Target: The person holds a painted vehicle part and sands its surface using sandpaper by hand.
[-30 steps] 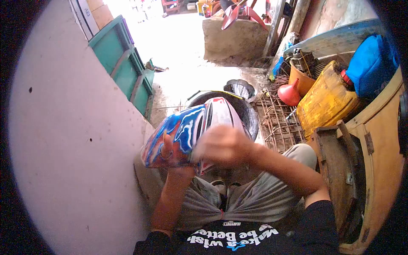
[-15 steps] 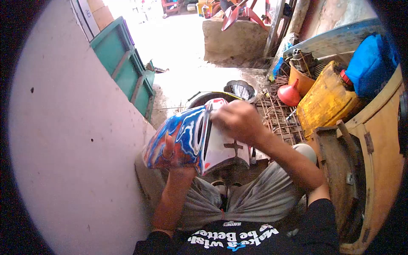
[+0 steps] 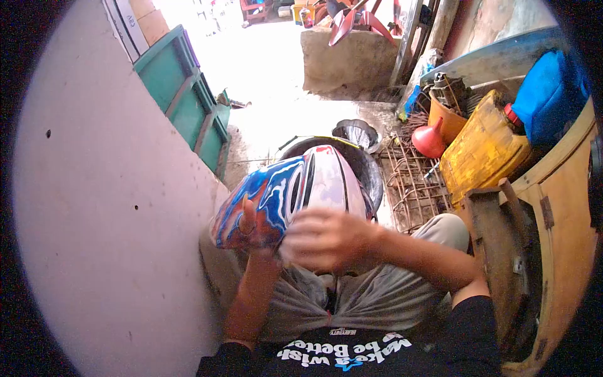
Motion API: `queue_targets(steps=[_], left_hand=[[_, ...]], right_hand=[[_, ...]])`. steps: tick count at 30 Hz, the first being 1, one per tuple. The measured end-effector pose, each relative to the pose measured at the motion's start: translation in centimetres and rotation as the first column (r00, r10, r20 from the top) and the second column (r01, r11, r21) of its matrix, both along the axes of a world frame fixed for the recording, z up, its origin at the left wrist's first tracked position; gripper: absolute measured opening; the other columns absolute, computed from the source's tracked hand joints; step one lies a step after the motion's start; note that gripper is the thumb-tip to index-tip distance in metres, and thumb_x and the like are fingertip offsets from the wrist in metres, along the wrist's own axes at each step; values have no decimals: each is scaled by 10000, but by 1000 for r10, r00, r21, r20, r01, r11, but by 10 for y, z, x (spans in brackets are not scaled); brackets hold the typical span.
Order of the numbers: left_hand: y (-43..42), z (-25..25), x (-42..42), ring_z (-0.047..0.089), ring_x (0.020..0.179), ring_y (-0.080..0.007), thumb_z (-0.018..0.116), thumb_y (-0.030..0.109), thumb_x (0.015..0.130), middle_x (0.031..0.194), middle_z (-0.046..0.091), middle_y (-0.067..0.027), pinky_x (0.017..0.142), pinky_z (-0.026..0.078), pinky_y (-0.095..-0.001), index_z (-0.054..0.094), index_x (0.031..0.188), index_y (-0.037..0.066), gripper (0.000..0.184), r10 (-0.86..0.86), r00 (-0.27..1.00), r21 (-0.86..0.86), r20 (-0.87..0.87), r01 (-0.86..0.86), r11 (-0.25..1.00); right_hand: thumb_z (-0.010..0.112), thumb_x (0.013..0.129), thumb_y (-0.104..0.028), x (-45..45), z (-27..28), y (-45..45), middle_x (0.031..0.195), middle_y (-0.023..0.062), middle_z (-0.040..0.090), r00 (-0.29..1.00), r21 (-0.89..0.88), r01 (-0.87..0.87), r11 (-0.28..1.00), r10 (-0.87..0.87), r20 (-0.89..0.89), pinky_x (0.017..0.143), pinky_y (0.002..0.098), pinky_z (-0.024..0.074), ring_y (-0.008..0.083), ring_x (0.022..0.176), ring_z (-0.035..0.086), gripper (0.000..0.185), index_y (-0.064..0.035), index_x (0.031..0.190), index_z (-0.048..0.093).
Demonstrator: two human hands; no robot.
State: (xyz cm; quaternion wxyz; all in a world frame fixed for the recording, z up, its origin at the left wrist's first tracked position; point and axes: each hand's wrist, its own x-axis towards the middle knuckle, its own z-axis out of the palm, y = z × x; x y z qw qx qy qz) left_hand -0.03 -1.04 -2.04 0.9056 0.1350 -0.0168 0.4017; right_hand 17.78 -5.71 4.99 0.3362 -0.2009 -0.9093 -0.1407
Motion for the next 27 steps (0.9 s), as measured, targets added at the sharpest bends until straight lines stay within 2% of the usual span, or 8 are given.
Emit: queue_targets(steps=[5, 8, 15, 17, 19, 23, 25, 27], left_hand=[[-18, 38, 9, 582, 1314, -352, 583, 733, 910, 1473, 571, -151, 1126, 457, -511, 444, 1525, 74, 912, 328, 850, 231, -412, -251, 940], [-10, 31, 13, 592, 1303, -349, 593, 725, 908, 1467, 577, -146, 1104, 480, -511, 446, 1525, 80, 905, 264, 892, 139, -367, -228, 964], [-8, 30, 5, 587, 1307, -342, 593, 731, 904, 1472, 574, -144, 1105, 474, -515, 427, 1544, 99, 915, 287, 874, 237, -392, -205, 950], [2, 4, 5, 583, 1312, -341, 607, 720, 902, 1470, 577, -145, 1112, 467, -521, 429, 1543, 103, 908, 212, 942, 195, -261, -164, 967], [18, -28, 7, 580, 1316, -340, 630, 701, 899, 1468, 579, -145, 1117, 462, -523, 431, 1543, 107, 898, 76, 995, 129, -58, -68, 989], [-6, 7, 4, 599, 1295, -332, 650, 670, 904, 1458, 587, -148, 1110, 475, -513, 443, 1528, 86, 879, 262, 925, 165, -274, -223, 961], [-5, 10, 7, 597, 1299, -333, 641, 676, 907, 1459, 584, -154, 1114, 473, -512, 443, 1526, 79, 883, 244, 929, 153, -280, -207, 966], [3, -4, 8, 595, 1303, -333, 632, 682, 909, 1461, 582, -159, 1117, 470, -511, 443, 1524, 71, 888, 180, 961, 117, -212, -158, 980]], right_hand=[[679, 862, -205, 51, 8, 26, 864, 15, 691, 851, -91, 520, 850, -504, 148, 780, 381, 577, 230, 879, 719, 174, -133, 1017, 707], [677, 845, -188, -1, 2, -1, 923, 23, 676, 995, -78, -99, 992, 97, -34, 892, 379, 586, 237, 874, 710, 207, -85, 1024, 694], [739, 787, -207, 62, 4, 35, 898, 49, 716, 832, -82, 549, 832, -534, 149, 777, 391, 575, 246, 829, 707, 198, -132, 969, 719], [715, 795, -206, 20, -9, 15, 893, 24, 696, 957, -132, 256, 958, -270, -103, 843, 382, 584, 231, 878, 706, 183, -129, 961, 717], [658, 826, -182, -2, 6, -3, 914, -4, 679, 999, 3, -3, 1000, 2, 52, 885, 397, 587, 203, 891, 703, 173, -146, 987, 711], [710, 815, -165, 67, -12, 44, 865, 55, 699, 870, -192, 471, 861, -490, -59, 732, 392, 571, 242, 794, 699, 164, -142, 977, 722], [708, 816, -166, 65, -4, 35, 858, 46, 690, 806, -125, 586, 801, -559, 194, 761, 393, 582, 249, 794, 702, 178, -135, 990, 720], [708, 811, -173, 15, -8, 11, 849, 34, 669, 963, -86, 197, 977, -209, -169, 797, 395, 594, 249, 823, 709, 202, -110, 1003, 713]])
